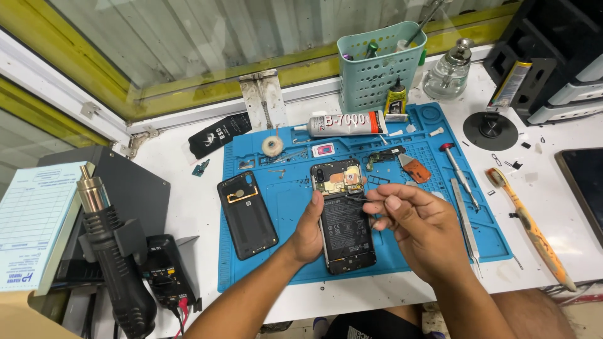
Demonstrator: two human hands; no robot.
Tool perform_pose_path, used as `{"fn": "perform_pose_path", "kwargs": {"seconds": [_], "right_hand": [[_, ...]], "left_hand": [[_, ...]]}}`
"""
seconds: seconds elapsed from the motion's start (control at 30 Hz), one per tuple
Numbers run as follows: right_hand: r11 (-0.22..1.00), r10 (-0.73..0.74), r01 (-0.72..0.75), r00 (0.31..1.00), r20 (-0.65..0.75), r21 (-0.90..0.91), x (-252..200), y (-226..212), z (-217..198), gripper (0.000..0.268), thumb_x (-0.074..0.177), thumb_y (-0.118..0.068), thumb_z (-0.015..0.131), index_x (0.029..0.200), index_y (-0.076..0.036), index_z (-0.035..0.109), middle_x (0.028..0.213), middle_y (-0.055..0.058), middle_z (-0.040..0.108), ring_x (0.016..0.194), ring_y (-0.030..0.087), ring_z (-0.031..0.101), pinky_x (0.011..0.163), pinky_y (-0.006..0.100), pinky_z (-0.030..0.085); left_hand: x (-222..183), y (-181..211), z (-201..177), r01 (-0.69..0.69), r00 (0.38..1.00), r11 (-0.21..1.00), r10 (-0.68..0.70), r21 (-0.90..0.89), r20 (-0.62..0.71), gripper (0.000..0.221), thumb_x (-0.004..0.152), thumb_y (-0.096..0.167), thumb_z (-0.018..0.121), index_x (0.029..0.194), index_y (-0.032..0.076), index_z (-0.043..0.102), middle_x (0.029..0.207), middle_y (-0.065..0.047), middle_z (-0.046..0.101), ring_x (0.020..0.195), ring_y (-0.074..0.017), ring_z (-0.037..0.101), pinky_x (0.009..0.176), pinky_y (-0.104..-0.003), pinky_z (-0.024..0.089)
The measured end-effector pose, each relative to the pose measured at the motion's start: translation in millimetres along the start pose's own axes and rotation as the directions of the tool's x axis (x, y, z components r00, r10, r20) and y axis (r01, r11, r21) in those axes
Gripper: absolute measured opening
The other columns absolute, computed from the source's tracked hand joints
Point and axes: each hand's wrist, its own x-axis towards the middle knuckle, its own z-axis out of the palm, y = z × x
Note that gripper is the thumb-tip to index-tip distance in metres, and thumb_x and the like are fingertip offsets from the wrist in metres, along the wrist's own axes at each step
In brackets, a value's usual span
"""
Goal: Disassembling and inspecting the internal components of a mobile phone at a repair workstation.
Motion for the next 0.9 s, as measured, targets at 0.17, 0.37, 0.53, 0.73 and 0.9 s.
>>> {"fn": "perform_pose_path", "kwargs": {"seconds": [0.17,0.37,0.53,0.73,0.9], "right_hand": [[0.971,0.007,0.002,0.999,0.038,-0.237,-9,-16,9,0.028,0.093,-0.003,0.062,0.114,0.012,0.072,0.113,0.029,0.078,0.098,0.034,0.078,0.071,0.033,0.063],[0.798,-0.169,0.141,0.986,0.008,-0.587,-15,-8,0,0.026,0.096,-0.009,0.061,0.117,0.002,0.071,0.107,0.018,0.081,0.094,0.024,0.082,0.074,0.031,0.069],[0.803,-0.129,0.115,0.991,0.018,-0.585,-15,-10,-12,0.017,0.096,-0.007,0.063,0.111,0.001,0.068,0.098,0.015,0.08,0.103,0.022,0.082,0.086,0.031,0.066],[0.854,-0.068,0.021,0.995,-0.072,-0.519,-11,-10,-12,0.018,0.09,-0.014,0.075,0.101,0.0,0.079,0.094,0.008,0.075,0.087,0.015,0.065,0.073,0.026,0.051],[0.917,-0.077,0.064,0.997,-0.017,-0.393,-10,-10,7,0.02,0.087,-0.005,0.076,0.103,0.006,0.079,0.07,0.012,0.07,0.054,0.02,0.064,0.054,0.03,0.056]], "left_hand": [[-1,2,0,0.022,0.999,1.0,-0.021,-0.021,0.029,0.089,0.099,0.065,0.044,0.159,0.0,0.036,0.147,-0.022,0.053,0.13,-0.0369,0.058,0.112,-0.054,0.049],[1,2,1,0.047,0.998,0.997,-0.05,0.062,0.039,0.094,0.097,0.07,0.041,0.156,-0.003,0.038,0.141,-0.026,0.057,0.124,-0.0392,0.062,0.109,-0.054,0.051],[1,2,4,0.091,0.994,0.995,-0.089,-0.035,0.06,0.097,0.095,0.069,0.047,0.159,-0.002,0.034,0.139,-0.029,0.058,0.122,-0.046,0.062,0.112,-0.057,0.049],[-1,0,4,0.146,0.987,0.985,-0.152,0.096,0.059,0.095,0.095,0.075,0.038,0.146,-0.005,0.05,0.143,-0.022,0.06,0.114,-0.037,0.069,0.093,-0.047,0.06],[-2,-1,2,0.132,0.985,0.977,-0.148,0.17,0.088,0.095,0.096,0.074,0.036,0.149,-0.004,0.047,0.119,-0.028,0.068,0.11,-0.0364,0.07,0.098,-0.048,0.059]]}}
